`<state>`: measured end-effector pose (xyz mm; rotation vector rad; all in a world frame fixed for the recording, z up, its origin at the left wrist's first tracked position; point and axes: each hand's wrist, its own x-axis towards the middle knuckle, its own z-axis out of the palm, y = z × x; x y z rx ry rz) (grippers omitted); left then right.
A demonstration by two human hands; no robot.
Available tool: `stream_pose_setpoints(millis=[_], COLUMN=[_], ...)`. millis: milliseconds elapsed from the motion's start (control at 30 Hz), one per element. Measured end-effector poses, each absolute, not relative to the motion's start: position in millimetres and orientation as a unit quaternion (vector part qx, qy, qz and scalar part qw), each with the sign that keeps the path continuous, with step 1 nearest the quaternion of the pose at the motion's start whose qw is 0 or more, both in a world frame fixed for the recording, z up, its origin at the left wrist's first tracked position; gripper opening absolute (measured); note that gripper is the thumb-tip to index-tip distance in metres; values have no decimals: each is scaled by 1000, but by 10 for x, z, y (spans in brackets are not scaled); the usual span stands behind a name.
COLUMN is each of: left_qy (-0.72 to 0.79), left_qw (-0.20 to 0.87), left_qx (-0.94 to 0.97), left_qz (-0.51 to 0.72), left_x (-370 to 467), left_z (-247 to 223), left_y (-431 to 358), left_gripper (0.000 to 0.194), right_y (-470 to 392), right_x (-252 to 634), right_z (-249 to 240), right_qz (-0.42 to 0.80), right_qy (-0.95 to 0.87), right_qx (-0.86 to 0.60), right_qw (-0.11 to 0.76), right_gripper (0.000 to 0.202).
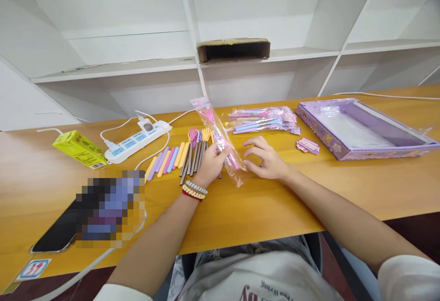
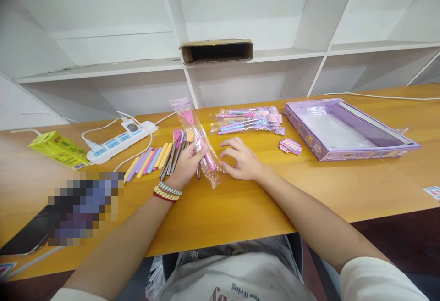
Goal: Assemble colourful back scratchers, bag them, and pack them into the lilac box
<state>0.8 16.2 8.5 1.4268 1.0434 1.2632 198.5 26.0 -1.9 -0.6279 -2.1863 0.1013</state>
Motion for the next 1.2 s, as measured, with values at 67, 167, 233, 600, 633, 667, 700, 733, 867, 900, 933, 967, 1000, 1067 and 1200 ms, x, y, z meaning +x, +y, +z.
stream_pose_setpoints(millis=[67, 167, 233, 600, 633, 667, 700, 733, 867, 900, 933, 967, 1000, 1067, 1200], left_qy=[435, 449, 458, 437, 433, 430, 429, 428, 428, 428, 427, 426, 425, 424, 426], left_qw=[444, 416, 408, 469, 482, 492, 499, 502, 502, 503, 506, 510, 513, 516, 501], left_qx=[565, 551, 544, 490, 482, 476, 472, 470, 469, 469, 468, 466, 461, 442, 398], left_qz=[543, 567, 572, 591, 590, 589, 587, 586, 587, 587, 586, 585, 586, 599, 640], left_x=[6, -5, -5, 79, 78, 77, 75, 75, 90, 96, 100, 103, 101, 85, 12], left_z=[60, 39, 25, -36, -33, -31, -31, -31, -43, -44, -43, -39, -33, -17, 11], left_y=[177, 190, 196, 218, 218, 218, 219, 219, 211, 208, 205, 203, 205, 218, 272], left_gripper=[25, 28, 28, 33, 33, 33, 34, 34, 35, 35, 35, 35, 35, 35, 36], right_y=[259, 276, 289, 334, 333, 331, 328, 325, 323, 324, 327, 330, 336, 353, 408], right_x=[1956, 1931, 1925, 1906, 1909, 1912, 1914, 1915, 1906, 1903, 1902, 1904, 1911, 1941, 2049], right_z=[-53, -93, -112, -164, -158, -152, -147, -143, -148, -150, -151, -150, -146, -131, -101], right_qz=[57, 66, 67, 45, 48, 50, 53, 54, 47, 46, 44, 43, 42, 40, 36], right_qy=[-878, -880, -874, -849, -852, -854, -856, -857, -852, -850, -848, -847, -846, -844, -843], right_qx=[-238, -241, -255, -287, -280, -273, -269, -267, -276, -278, -279, -280, -282, -288, -307], right_qw=[412, 405, 407, 441, 440, 439, 437, 437, 443, 445, 448, 450, 451, 450, 441], right_gripper=[8, 8, 9, 20, 21, 22, 22, 21, 17, 16, 15, 14, 13, 11, 6])
